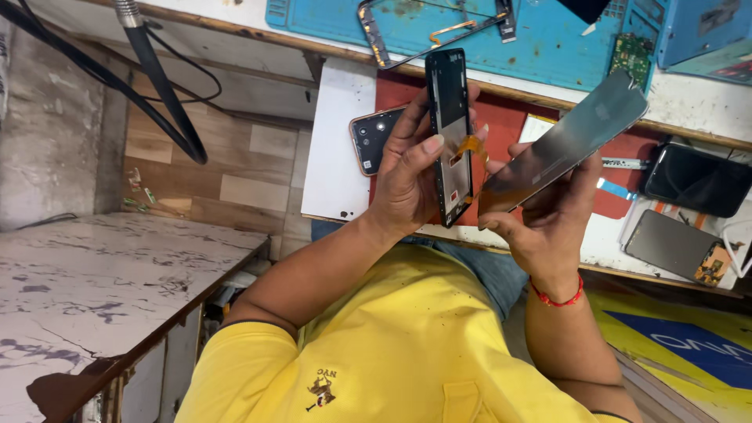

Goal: The person handles a smartphone motherboard, aligns it within the phone chassis, and connects ribbon cables. They then attach the display assembly to the chassis and press the edges to secure it.

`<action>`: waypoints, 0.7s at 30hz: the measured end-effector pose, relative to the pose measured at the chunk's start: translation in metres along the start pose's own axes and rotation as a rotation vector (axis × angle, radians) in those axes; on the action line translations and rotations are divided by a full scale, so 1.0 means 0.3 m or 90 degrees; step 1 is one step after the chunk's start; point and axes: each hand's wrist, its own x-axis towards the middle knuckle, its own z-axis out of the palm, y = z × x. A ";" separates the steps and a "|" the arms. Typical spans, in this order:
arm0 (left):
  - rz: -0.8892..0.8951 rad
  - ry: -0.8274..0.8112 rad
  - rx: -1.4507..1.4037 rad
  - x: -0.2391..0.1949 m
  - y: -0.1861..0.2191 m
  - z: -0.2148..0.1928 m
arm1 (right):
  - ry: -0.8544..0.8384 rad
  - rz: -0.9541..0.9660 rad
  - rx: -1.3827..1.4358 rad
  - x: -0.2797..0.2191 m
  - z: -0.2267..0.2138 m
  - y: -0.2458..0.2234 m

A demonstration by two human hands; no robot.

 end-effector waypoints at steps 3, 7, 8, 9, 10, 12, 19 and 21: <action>0.003 -0.035 -0.044 0.000 0.022 0.007 | -0.015 0.009 -0.007 0.016 0.022 -0.004; -0.001 -0.036 -0.094 -0.004 0.041 0.012 | -0.049 0.056 -0.045 0.029 0.054 -0.030; 0.002 -0.009 -0.072 -0.005 0.043 0.013 | -0.056 0.075 -0.078 0.033 0.059 -0.040; 0.005 0.017 -0.051 -0.005 0.043 0.015 | -0.064 0.093 -0.111 0.038 0.060 -0.051; 0.006 0.043 -0.030 -0.003 0.041 0.017 | -0.079 0.121 -0.138 0.043 0.059 -0.061; 0.001 0.037 0.007 -0.005 0.036 0.018 | -0.109 0.177 -0.192 0.054 0.052 -0.075; -0.004 -0.030 0.133 -0.027 0.025 -0.004 | -0.079 0.098 -0.085 0.041 0.003 -0.087; -0.004 -0.023 0.122 -0.028 0.022 -0.007 | -0.082 0.071 -0.061 0.033 -0.002 -0.082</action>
